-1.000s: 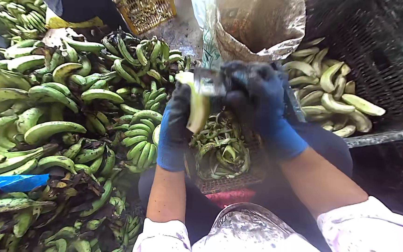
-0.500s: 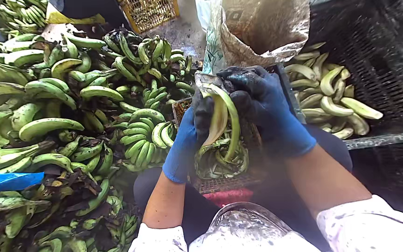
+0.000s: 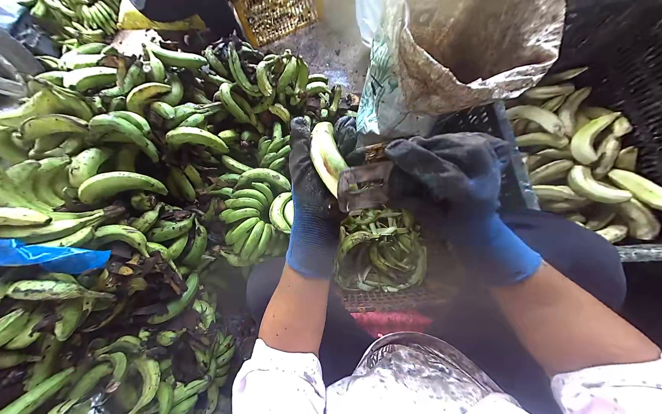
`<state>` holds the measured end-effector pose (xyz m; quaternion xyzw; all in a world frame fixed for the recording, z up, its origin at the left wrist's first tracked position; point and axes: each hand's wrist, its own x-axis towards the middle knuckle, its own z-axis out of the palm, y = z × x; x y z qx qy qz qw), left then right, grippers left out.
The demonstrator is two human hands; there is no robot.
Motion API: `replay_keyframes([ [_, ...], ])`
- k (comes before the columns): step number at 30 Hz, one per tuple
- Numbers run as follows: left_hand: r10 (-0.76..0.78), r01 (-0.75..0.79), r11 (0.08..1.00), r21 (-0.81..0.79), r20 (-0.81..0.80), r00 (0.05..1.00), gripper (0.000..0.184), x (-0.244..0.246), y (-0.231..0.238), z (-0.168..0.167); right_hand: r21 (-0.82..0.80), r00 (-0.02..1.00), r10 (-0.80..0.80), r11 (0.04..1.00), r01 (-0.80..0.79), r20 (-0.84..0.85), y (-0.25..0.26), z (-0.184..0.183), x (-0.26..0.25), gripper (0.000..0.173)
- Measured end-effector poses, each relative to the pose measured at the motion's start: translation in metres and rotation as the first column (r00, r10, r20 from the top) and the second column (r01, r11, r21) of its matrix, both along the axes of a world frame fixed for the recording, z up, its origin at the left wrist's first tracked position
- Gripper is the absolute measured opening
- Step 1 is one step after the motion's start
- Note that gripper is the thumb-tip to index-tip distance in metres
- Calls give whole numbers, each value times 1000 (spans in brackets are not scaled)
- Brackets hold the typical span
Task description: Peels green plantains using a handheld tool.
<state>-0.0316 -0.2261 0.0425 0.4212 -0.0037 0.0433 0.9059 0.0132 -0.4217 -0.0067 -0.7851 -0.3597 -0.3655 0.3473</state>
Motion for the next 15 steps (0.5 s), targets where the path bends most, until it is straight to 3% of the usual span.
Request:
replay_keyframes([
  [2,-8,5,998,-62,-52,999,51,-1,-3,2,-5,1000,19,1000,-18,11,1,2,-2,46],
  [3,4,-5,1000,-18,-46,999,49,-1,-3,0,-5,999,24,1000,-24,-24,2,5,1,45],
  [8,85,-111,948,297,99,991,30,-1,-8,-11,51,992,43,998,-37,-120,7,8,6,47],
  [10,116,-165,880,445,136,984,30,-2,-15,-13,107,960,88,992,-62,-267,9,10,14,46],
  [11,113,-176,839,514,152,982,35,-2,-18,-14,148,895,125,987,-67,-428,8,12,20,47],
  [13,64,-158,807,568,183,981,48,-2,-18,-14,195,671,150,981,-8,-726,3,16,32,40],
  [14,36,-132,845,518,192,981,48,1,-17,-14,176,601,120,984,35,-790,1,15,36,40],
  [15,48,-113,906,408,166,985,46,4,-17,-14,126,609,63,990,61,-791,-2,13,37,44],
])
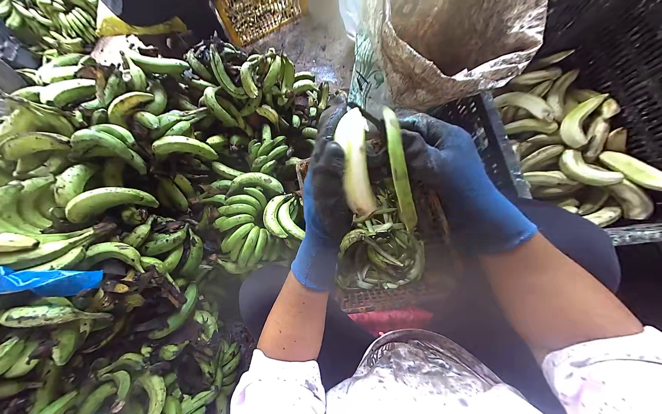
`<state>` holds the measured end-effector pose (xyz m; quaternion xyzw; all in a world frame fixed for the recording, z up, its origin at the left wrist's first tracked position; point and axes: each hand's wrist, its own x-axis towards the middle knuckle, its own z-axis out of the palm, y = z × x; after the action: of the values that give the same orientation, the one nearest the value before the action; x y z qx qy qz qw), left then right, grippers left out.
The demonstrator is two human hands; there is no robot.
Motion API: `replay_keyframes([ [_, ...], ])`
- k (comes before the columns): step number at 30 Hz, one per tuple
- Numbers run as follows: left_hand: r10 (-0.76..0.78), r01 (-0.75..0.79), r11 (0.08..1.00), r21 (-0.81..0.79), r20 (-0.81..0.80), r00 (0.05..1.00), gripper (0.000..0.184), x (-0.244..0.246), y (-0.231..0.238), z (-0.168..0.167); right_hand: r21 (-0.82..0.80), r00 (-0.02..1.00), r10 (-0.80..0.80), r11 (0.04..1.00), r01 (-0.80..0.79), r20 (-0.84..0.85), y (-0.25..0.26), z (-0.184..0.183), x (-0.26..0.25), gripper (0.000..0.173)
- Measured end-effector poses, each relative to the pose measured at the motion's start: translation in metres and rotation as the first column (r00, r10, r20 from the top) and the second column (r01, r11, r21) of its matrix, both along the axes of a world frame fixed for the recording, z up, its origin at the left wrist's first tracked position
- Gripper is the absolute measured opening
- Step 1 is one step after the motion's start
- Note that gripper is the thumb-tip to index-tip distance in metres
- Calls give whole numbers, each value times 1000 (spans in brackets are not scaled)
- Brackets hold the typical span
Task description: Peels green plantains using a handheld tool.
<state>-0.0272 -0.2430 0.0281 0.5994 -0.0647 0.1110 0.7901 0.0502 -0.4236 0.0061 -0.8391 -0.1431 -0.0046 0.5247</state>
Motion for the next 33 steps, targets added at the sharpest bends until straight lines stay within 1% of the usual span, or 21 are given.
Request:
replay_keyframes([
  [2,-76,61,973,-223,-59,995,51,6,8,-1,-109,972,18,994,7,234,-6,-3,-6,54],
  [4,-137,111,941,-319,-58,989,60,5,20,-1,-179,855,143,982,-60,499,-12,-1,-18,52],
  [6,-122,72,917,-392,-104,987,57,0,22,4,-240,761,243,964,-118,602,-12,5,-32,46],
  [7,-106,48,919,-391,-129,986,55,-1,20,6,-247,756,253,961,-124,603,-10,7,-36,45],
  [9,-79,30,938,-345,-128,989,45,-4,9,5,-201,813,182,976,-83,553,-1,6,-35,44],
  [11,-64,30,955,-296,-105,992,36,-9,-4,0,-92,883,28,996,17,468,6,-1,-23,49],
  [13,-89,51,951,-306,-110,990,36,-10,-7,-3,-17,943,-114,992,125,313,3,-5,-10,52],
  [14,-100,59,944,-326,-110,989,38,-7,-3,-3,34,964,-126,992,121,235,-2,-6,-7,50],
  [16,-73,40,956,-290,-104,992,37,-1,14,-8,125,968,12,991,-44,252,-13,-6,-10,47],
  [18,-10,-5,989,-148,-98,995,33,0,28,-10,21,899,252,961,-277,357,-21,-4,-18,47],
  [20,60,-77,992,-98,-168,984,36,-1,30,-6,-130,836,399,916,-379,376,-21,0,-26,48],
  [22,85,-86,996,2,-182,980,42,-7,23,-3,-142,876,334,942,-303,347,-11,-2,-30,47],
  [25,94,-64,977,203,-143,985,41,-18,12,-3,-65,926,-2,998,28,378,1,-12,-20,56],
  [26,78,-50,983,177,-159,984,42,-21,14,-6,-22,936,-91,994,105,339,0,-14,-12,58],
  [27,52,-37,995,88,-182,982,42,-21,19,-9,87,951,-139,989,120,275,-2,-14,-6,54],
  [28,2,-9,999,-37,-199,980,42,-17,27,-12,254,973,-122,965,69,198,-2,-10,-5,45],
  [29,-49,7,980,-200,-209,977,43,-6,34,-15,409,993,-36,913,-12,109,-1,-5,-9,37],
  [30,-105,26,924,-381,-188,976,49,9,38,-20,530,994,109,842,-104,22,-1,-2,-15,32],
  [31,-145,63,887,-458,-148,978,51,18,39,-27,623,957,282,761,-182,-65,0,-2,-23,30],
  [32,-158,102,895,-433,-94,983,45,22,35,-34,680,883,449,691,-246,-137,3,-2,-31,29],
  [33,-183,164,939,-302,-37,982,38,24,30,-40,693,804,561,659,-291,-196,10,-4,-37,29],
])
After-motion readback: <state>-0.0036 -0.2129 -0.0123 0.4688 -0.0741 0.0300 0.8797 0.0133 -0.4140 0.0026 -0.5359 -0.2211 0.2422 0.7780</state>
